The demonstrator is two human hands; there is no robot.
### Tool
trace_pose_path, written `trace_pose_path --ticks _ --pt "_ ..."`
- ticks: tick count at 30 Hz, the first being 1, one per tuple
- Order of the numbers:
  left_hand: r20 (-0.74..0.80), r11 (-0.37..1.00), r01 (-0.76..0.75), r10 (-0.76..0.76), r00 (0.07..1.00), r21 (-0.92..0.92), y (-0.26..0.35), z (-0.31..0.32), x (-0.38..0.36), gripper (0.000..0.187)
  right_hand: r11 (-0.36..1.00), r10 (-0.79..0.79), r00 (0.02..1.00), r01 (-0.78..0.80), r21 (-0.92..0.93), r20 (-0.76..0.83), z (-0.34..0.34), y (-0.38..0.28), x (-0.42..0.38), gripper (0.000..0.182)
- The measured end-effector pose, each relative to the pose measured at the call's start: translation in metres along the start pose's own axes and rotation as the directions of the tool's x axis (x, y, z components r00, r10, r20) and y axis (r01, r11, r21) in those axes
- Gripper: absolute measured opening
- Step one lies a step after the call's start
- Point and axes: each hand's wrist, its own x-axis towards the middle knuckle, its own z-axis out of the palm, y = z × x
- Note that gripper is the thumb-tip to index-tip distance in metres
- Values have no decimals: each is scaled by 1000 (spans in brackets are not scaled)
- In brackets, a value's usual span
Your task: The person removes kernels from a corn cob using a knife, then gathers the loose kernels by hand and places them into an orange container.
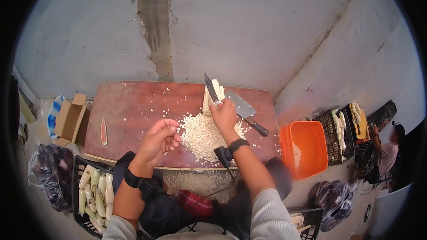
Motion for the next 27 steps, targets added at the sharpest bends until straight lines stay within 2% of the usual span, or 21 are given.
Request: trace_pose_path --ticks 3,6,7,10,11,12,14,15,18,21,24,26,27 --pt "-18 997 -3 2 1000 -75 -2 -10 3 19 975 168 985 -159 -155 45 16 -10 27 64" --pt "-21 995 -11 9 1000 -95 5 -10 0 18 961 247 958 -223 -164 145 33 3 36 63" --pt "-22 995 -18 15 1000 -99 6 -10 -1 18 961 250 961 -231 -149 118 36 4 35 62" --pt "-37 993 -28 24 999 -113 6 -12 -2 14 967 249 954 -237 -94 164 40 19 38 66" --pt "-53 992 -37 31 998 -121 4 -11 -1 12 962 272 945 -273 -21 180 42 28 42 58" --pt "-63 991 -52 44 997 -126 4 -10 0 10 924 301 916 -349 156 266 34 30 43 52" --pt "-76 991 -53 44 996 -121 5 -9 0 9 740 287 848 -491 459 445 18 35 44 40" --pt "-86 991 -50 40 996 -121 4 -10 -2 9 703 335 814 -551 450 475 2 29 42 26" --pt "-80 985 -80 69 994 -152 -3 -12 1 12 519 170 740 -629 578 651 -32 27 26 27" --pt "-170 972 -124 90 981 -201 -22 -10 17 18 463 153 688 -684 564 709 -63 12 -7 27" --pt "-200 985 -101 72 977 -140 -24 11 15 26 448 -7 625 -696 561 781 -88 -4 -46 23" --pt "-141 987 -102 85 986 -122 -28 27 14 25 480 -17 630 -676 559 776 -108 -43 -74 41" --pt "-109 990 -95 83 991 -109 -31 30 13 25 579 -57 635 -608 544 771 -109 -51 -84 45"
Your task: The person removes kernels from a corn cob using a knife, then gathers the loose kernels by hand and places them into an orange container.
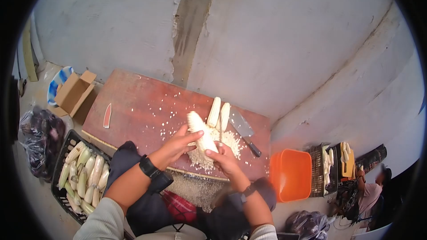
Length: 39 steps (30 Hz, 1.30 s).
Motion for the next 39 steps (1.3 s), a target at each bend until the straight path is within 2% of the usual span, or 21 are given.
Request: trace_pose_path --ticks 1,3,4,5,6,7,8,9,11,12,15,18,21,25,28,31,36,39 --pt "17 997 -49 50 999 -64 -8 -3 4 24 993 -23 999 26 -114 30 10 5 -5 50" --pt "49 972 -140 152 987 -189 -25 -11 18 21 986 -155 988 156 -57 16 24 31 -1 50" --pt "-70 959 -151 138 988 -241 -16 -11 14 17 987 -158 986 157 -31 -51 26 36 -4 44" --pt "-126 940 -237 211 969 -247 -13 -22 18 16 991 -136 984 135 -15 -117 25 40 -3 41" --pt "-269 924 -304 239 933 -232 -4 -31 19 15 994 -111 977 113 -1 -183 23 44 -1 39" --pt "-308 896 -389 317 897 -212 8 -42 16 15 996 -81 966 86 12 -245 19 53 1 37" --pt "-349 874 -457 382 855 -163 18 -57 17 27 993 -21 960 -13 -119 -280 7 73 7 34" --pt "-412 851 -502 407 815 -153 26 -65 16 27 945 -105 955 9 -326 -278 -2 100 15 33" --pt "-489 783 -594 452 746 -184 39 -72 9 19 726 -261 940 42 -686 -219 -9 146 28 31" --pt "-485 784 -584 434 759 -211 43 -71 3 20 707 -240 932 -23 -706 -271 21 123 13 28" --pt "-483 777 -562 390 784 -285 48 -70 -9 23 640 -427 896 205 -741 -121 56 142 22 25" --pt "-505 755 -583 392 769 -301 48 -77 -9 26 562 -406 912 301 -771 60 93 145 32 23" --pt "-542 732 -618 409 734 -285 54 -81 -9 26 528 -369 924 301 -794 105 115 161 45 21" --pt "-548 737 -591 362 755 -327 61 -84 -15 26 404 -424 906 176 -898 -13 120 168 53 22" --pt "-535 739 -578 351 769 -345 57 -90 -14 26 477 -489 862 135 -869 -134 103 165 62 23" --pt "-538 736 -575 341 771 -357 56 -92 -13 25 541 -432 867 27 -841 -250 79 151 68 24" --pt "-543 741 -549 299 785 -386 53 -90 -9 24 413 -422 873 -56 -909 -245 50 142 76 24" --pt "-520 752 -518 277 808 -406 50 -88 -6 23 430 -427 866 -57 -901 -259 37 138 84 24"
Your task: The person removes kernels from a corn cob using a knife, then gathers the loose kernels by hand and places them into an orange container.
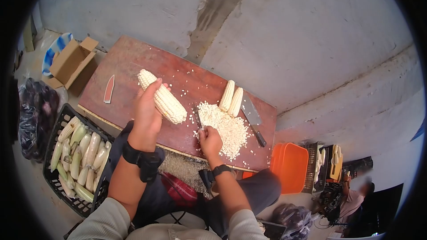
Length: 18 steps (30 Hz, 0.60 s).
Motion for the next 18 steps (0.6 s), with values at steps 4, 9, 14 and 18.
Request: trace_pose_path --ticks 4,9,14,18 --pt "36 1000 9 -9 999 12 -3 0 0 22 974 57 998 -53 222 -13 -4 18 23 23" --pt "63 998 5 -8 998 55 -8 3 -2 21 909 -11 1000 13 416 -7 -31 33 22 20" --pt "65 997 0 -5 998 76 -21 0 4 19 957 -250 942 207 202 223 -63 31 -35 17" --pt "88 990 -1 -12 996 143 -22 5 -2 19 958 -284 905 257 124 316 -67 55 -54 17"
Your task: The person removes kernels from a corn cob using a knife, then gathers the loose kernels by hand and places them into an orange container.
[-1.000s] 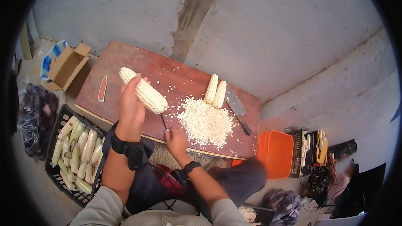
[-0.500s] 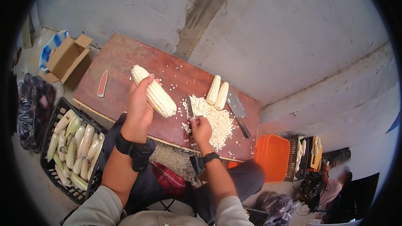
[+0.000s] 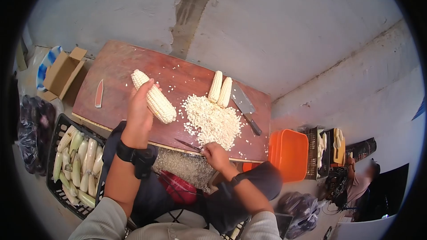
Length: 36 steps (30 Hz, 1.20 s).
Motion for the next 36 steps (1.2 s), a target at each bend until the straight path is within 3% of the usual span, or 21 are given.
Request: trace_pose_path --ticks 6,7,10,13,14,16,18,19,22,23,26,29,31,36 --pt "45 994 37 -42 998 104 -10 8 -3 22 990 133 969 -138 -10 -208 -12 33 4 15" --pt "57 991 26 -34 998 135 -14 9 -2 21 995 95 963 -98 4 -253 -13 38 6 16" --pt "41 957 1 -14 999 290 -28 -2 6 21 966 177 918 -93 241 -356 -20 47 8 17" --pt "56 870 3 -35 998 493 -45 -19 23 24 919 341 753 -140 370 -562 -19 86 13 18" --pt "67 827 4 -50 996 562 -51 -26 31 25 902 400 676 -172 395 -619 -22 99 13 19" --pt "106 591 -81 -8 994 803 -65 -46 50 33 817 508 554 -67 573 -660 -32 120 7 15" --pt "185 292 -201 82 979 935 -80 -67 61 33 772 623 451 -223 595 -640 -42 141 -7 16" --pt "220 209 -240 115 969 948 -90 -89 76 41 739 671 394 -297 604 -628 -46 151 -13 17" --pt "196 -54 -193 58 979 980 -72 -79 71 53 691 722 388 -378 616 -573 -52 166 -31 18" --pt "194 -110 -188 48 980 976 -69 -79 72 57 772 628 400 -426 471 -667 -44 181 -35 18" --pt "100 -265 -75 83 991 961 -65 -77 72 54 747 626 449 -581 323 -638 -48 184 -50 18" --pt "188 -430 -86 203 961 899 -80 -102 78 51 706 411 418 -708 -7 -810 -46 178 -58 19" --pt "244 -495 -100 236 941 863 -83 -93 71 50 725 454 460 -689 16 -763 -46 170 -60 22" --pt "324 -542 -146 251 912 828 -90 -64 36 49 832 344 526 -554 -7 -778 -34 171 -59 34"
